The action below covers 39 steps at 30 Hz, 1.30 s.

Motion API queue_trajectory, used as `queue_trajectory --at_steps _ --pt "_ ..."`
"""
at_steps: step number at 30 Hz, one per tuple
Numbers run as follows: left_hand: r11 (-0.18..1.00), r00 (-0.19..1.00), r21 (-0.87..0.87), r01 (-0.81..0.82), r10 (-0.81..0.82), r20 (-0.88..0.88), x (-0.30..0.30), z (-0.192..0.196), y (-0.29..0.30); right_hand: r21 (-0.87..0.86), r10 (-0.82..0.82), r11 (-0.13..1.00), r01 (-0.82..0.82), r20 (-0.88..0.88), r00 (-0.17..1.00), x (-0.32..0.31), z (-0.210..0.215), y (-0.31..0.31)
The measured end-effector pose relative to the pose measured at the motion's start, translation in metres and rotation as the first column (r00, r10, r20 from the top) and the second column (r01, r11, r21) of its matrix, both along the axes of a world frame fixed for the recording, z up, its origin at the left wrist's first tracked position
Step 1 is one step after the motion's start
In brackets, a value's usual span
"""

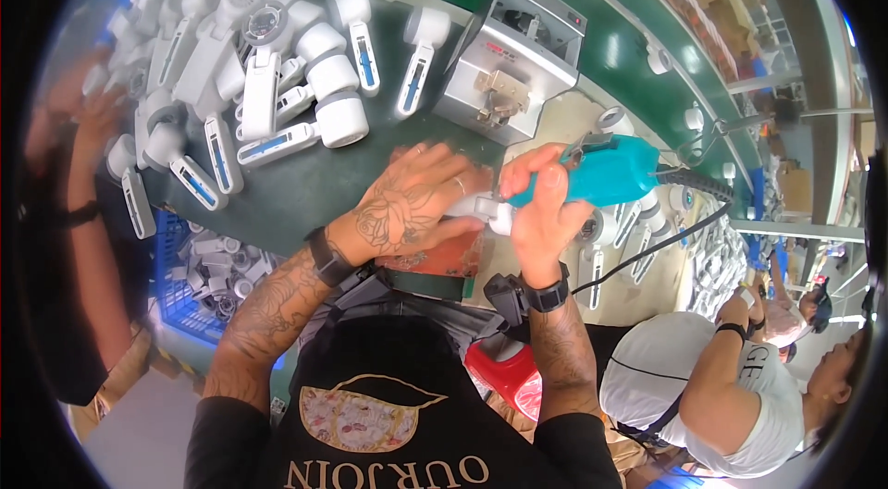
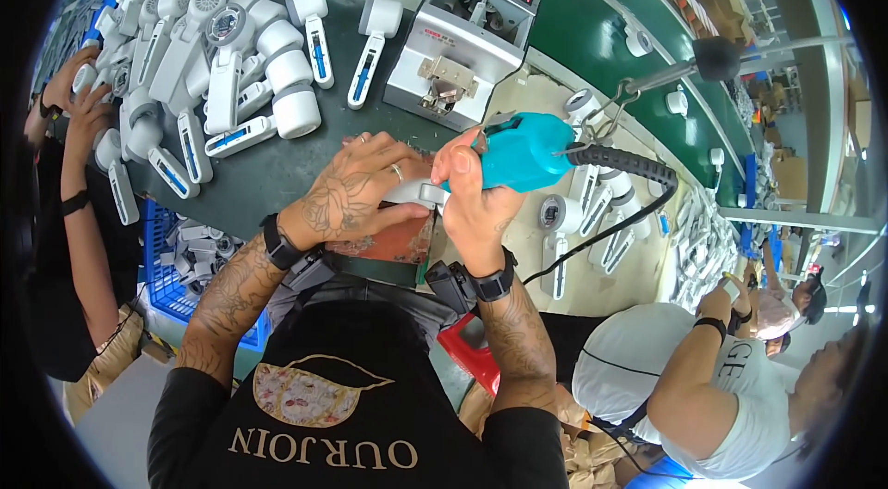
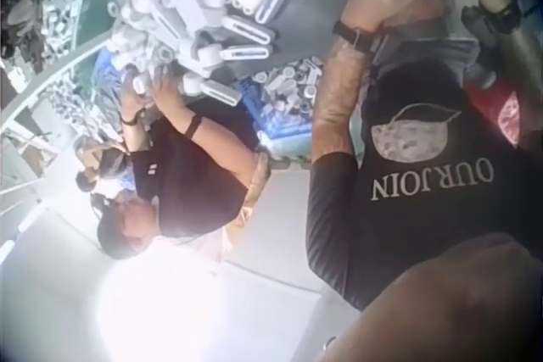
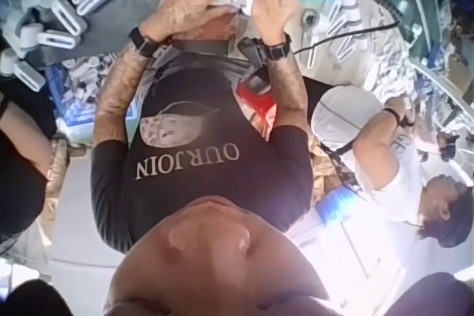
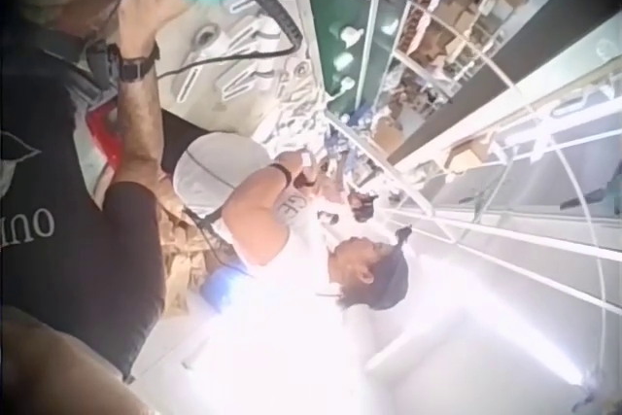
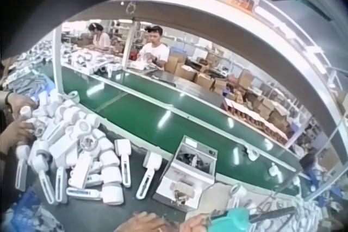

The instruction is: Assembling the outer casing and internal parts of handheld electronic appliances using an electric screwdriver.

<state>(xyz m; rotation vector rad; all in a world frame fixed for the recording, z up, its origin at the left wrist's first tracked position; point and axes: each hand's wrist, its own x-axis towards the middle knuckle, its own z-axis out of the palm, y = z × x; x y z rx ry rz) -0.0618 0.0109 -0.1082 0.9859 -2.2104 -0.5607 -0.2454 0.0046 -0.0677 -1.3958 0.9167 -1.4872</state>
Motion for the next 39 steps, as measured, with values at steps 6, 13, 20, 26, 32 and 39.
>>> queue_trajectory --at_steps 6,13,20,26,32,39 --pt "1.0 1.0 0.011 0.018 -0.018 -0.013 -0.001 -0.003 0.0 0.023 -0.067 0.997 0.069 -0.072 0.995 0.004 0.017 -0.012" --pt "1.0 1.0 -0.027 -0.005 0.005 -0.029 0.003 0.0 0.003 -0.287 -0.196 0.945 0.154 -0.124 0.973 0.034 0.037 -0.079" --pt "0.999 0.999 -0.022 0.035 -0.036 -0.028 0.002 0.003 0.004 -0.186 -0.169 0.97 0.156 -0.061 0.984 0.027 0.018 -0.079" --pt "1.0 0.999 0.006 0.031 -0.031 -0.019 0.006 -0.003 0.001 0.023 -0.164 0.986 0.165 -0.031 0.986 0.016 0.038 -0.01" --pt "0.997 0.996 -0.005 0.074 -0.074 0.04 0.005 -0.001 -0.002 0.029 -0.045 0.999 0.046 -0.03 0.999 -0.003 0.026 0.027" --pt "0.997 0.997 -0.009 0.073 -0.073 0.016 0.003 -0.002 -0.003 0.051 -0.032 0.998 0.032 -0.004 0.999 -0.008 0.019 0.028"
